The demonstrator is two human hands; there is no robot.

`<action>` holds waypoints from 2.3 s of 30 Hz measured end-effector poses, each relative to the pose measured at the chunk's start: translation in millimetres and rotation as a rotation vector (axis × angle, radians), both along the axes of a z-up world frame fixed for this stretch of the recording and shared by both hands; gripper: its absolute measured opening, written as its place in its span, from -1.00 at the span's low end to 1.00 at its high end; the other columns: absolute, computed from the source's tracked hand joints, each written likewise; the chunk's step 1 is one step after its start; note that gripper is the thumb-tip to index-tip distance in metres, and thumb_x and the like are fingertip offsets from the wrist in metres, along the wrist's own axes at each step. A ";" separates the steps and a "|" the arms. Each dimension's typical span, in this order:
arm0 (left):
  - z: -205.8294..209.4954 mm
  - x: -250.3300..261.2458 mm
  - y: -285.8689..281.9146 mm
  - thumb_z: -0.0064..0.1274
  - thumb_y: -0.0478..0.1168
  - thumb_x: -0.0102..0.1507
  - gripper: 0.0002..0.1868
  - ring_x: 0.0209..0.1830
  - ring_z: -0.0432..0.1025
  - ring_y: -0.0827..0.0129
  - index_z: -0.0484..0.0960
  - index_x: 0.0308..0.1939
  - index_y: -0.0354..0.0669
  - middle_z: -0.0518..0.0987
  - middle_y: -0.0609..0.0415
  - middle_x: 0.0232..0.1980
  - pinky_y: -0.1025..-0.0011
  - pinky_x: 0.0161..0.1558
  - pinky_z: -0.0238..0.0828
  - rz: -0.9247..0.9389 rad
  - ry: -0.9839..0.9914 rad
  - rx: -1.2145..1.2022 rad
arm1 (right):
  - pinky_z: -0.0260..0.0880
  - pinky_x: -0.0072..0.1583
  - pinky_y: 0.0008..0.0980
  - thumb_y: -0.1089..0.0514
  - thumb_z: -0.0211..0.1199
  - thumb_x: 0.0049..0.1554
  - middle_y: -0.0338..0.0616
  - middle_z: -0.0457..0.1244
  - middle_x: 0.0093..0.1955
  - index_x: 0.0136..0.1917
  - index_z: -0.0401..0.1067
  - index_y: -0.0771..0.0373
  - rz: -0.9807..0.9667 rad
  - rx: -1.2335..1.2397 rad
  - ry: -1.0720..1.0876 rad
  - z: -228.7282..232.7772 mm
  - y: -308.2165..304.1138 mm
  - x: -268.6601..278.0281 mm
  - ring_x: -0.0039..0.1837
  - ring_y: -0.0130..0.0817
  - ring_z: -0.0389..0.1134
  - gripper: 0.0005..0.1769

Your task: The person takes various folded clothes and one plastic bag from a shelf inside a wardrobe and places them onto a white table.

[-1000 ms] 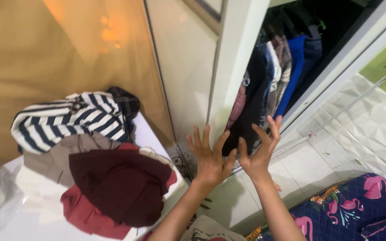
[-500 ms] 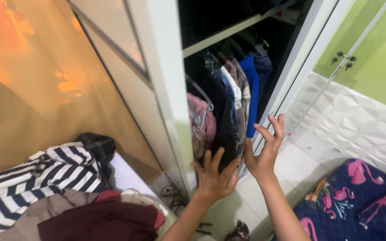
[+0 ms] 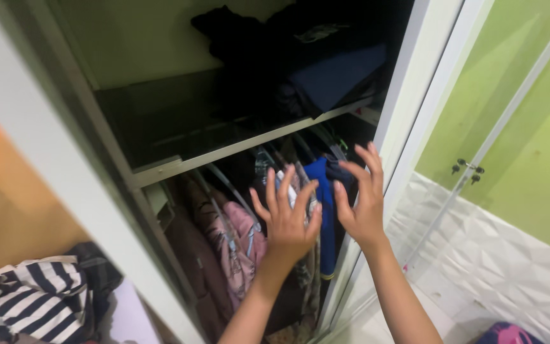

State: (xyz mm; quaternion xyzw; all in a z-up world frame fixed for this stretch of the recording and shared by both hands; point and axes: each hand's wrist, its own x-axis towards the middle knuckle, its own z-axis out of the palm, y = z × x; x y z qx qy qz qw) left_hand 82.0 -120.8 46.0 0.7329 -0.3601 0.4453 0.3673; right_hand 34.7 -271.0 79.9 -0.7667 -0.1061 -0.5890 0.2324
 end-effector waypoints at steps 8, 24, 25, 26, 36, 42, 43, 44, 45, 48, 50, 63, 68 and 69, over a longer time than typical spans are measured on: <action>105.1 52.9 -34.2 0.07 -0.05 0.31 -0.51 0.68 -0.08 0.01 0.49 0.33 0.06 0.19 -0.05 0.58 -0.35 0.51 -0.57 0.157 -0.104 -0.045 | 0.09 0.57 0.01 0.28 0.26 0.21 0.04 0.15 0.52 0.32 0.43 0.21 0.035 -0.152 -0.050 92.9 -41.3 72.2 0.65 0.13 0.05 -0.60; 144.0 92.4 -44.3 -0.10 -0.07 0.40 -0.45 0.65 -0.10 -0.07 0.27 0.45 -0.13 0.16 -0.17 0.54 -0.42 0.48 -0.53 0.245 -0.045 -0.049 | 0.08 0.22 -0.29 0.25 0.34 0.17 -0.28 0.39 -0.10 -0.16 0.55 0.22 0.105 -0.036 -0.247 141.6 -48.3 141.8 0.04 -0.34 0.39 -0.95; 144.2 92.1 -43.6 -0.11 -0.07 0.41 -0.43 0.66 -0.11 -0.07 0.24 0.47 -0.14 0.15 -0.17 0.55 -0.43 0.48 -0.53 0.228 -0.038 -0.056 | 0.08 0.22 -0.30 0.24 0.34 0.17 -0.27 0.39 -0.09 -0.17 0.53 0.23 0.126 0.002 -0.259 144.8 -47.0 143.6 0.03 -0.34 0.38 -0.94; 144.3 91.8 -42.7 -0.12 -0.07 0.41 -0.42 0.66 -0.11 -0.07 0.20 0.49 -0.13 0.15 -0.17 0.56 -0.43 0.48 -0.54 0.207 -0.024 -0.066 | 0.09 0.23 -0.30 0.24 0.34 0.17 -0.27 0.39 -0.09 -0.17 0.52 0.24 0.146 0.040 -0.271 148.9 -45.3 145.3 0.03 -0.33 0.38 -0.93; 142.3 84.9 -24.4 -0.17 0.04 0.41 -0.27 0.70 -0.12 -0.13 0.03 0.60 -0.14 0.04 -0.22 0.65 -0.36 0.53 -0.61 -0.111 -0.033 -0.185 | 0.15 0.28 -0.30 0.29 0.31 0.20 -0.15 0.37 -0.04 -0.11 0.44 0.28 0.238 0.109 -0.336 137.1 -8.4 95.4 0.07 -0.18 0.35 -0.93; 112.1 75.5 -15.4 -0.22 0.05 0.47 -0.58 0.66 0.07 -0.12 0.40 0.24 -0.16 0.27 -0.16 0.51 -0.20 0.65 -0.32 -0.147 -0.191 -0.297 | 0.19 0.23 -0.28 0.32 0.33 0.14 -0.12 0.37 -0.05 -0.11 0.44 0.29 0.264 0.015 -0.344 102.9 11.1 72.9 0.06 -0.19 0.38 -0.92; 105.1 72.9 -15.7 -0.22 0.04 0.48 -0.63 0.63 0.12 -0.12 0.45 0.15 -0.15 0.32 -0.15 0.46 -0.17 0.65 -0.23 -0.137 -0.205 -0.315 | 0.20 0.21 -0.28 0.32 0.33 0.13 -0.11 0.37 -0.05 -0.12 0.44 0.29 0.278 0.007 -0.345 96.3 12.4 71.4 0.06 -0.19 0.38 -0.92; 97.7 70.5 -15.3 -0.20 0.03 0.49 -0.66 0.60 0.15 -0.11 0.47 0.09 -0.15 0.33 -0.14 0.41 -0.16 0.64 -0.18 -0.140 -0.204 -0.320 | 0.21 0.20 -0.28 0.33 0.32 0.12 -0.10 0.37 -0.06 -0.12 0.44 0.29 0.292 0.000 -0.345 89.3 13.5 70.3 0.05 -0.19 0.38 -0.92; 90.1 68.0 -14.8 -0.18 0.02 0.50 -0.68 0.57 0.18 -0.09 0.48 0.04 -0.15 0.35 -0.13 0.36 -0.16 0.63 -0.14 -0.143 -0.203 -0.325 | 0.23 0.18 -0.28 0.33 0.32 0.11 -0.10 0.36 -0.06 -0.13 0.44 0.29 0.306 -0.008 -0.344 82.1 14.2 68.9 0.05 -0.19 0.38 -0.92; 68.5 61.0 -16.4 -0.16 0.00 0.51 -0.71 0.49 0.25 -0.01 0.47 -0.03 -0.13 0.38 -0.10 0.26 -0.16 0.61 -0.07 -0.140 -0.251 -0.356 | 0.26 0.17 -0.29 0.32 0.36 0.10 -0.11 0.35 -0.07 -0.10 0.43 0.30 0.356 -0.055 -0.393 62.3 12.9 61.3 0.05 -0.24 0.41 -0.88; 53.4 54.5 -17.9 -0.19 0.02 0.51 -0.71 0.46 0.29 0.03 0.46 -0.03 -0.11 0.39 -0.07 0.23 -0.16 0.60 -0.05 -0.140 -0.281 -0.385 | 0.29 0.22 -0.25 0.28 0.35 0.13 -0.12 0.37 -0.03 -0.04 0.47 0.26 0.387 -0.100 -0.388 51.9 10.0 54.3 0.10 -0.25 0.42 -0.88; -15.5 -18.8 31.0 -0.31 0.00 0.52 -0.76 0.42 0.29 -0.06 0.34 0.01 -0.03 0.41 -0.03 0.22 -0.13 0.55 0.05 -0.154 -0.327 -0.402 | 0.17 0.49 0.06 0.08 0.22 0.14 -0.01 0.36 0.27 0.19 0.48 0.25 0.020 -0.179 -0.236 8.7 -11.8 16.1 0.42 -0.01 0.33 -0.63; -24.4 -39.0 63.2 -0.33 0.01 0.51 -0.76 0.33 0.41 -0.02 0.35 0.03 0.00 0.54 -0.02 0.14 -0.11 0.54 0.01 -0.226 -0.256 -0.382 | 0.38 0.26 -0.14 0.10 0.24 0.11 -0.07 0.40 0.04 0.07 0.45 0.28 0.050 -0.191 -0.297 -4.0 15.3 -9.7 0.17 -0.08 0.46 -0.71; -26.3 -43.1 68.8 -0.33 0.00 0.51 -0.76 0.31 0.43 0.00 0.35 0.03 -0.01 0.55 -0.01 0.13 -0.11 0.54 0.02 -0.248 -0.242 -0.392 | 0.41 0.21 -0.18 0.10 0.25 0.12 -0.08 0.41 0.00 0.05 0.44 0.28 0.051 -0.195 -0.307 -6.4 21.5 -15.4 0.12 -0.09 0.47 -0.73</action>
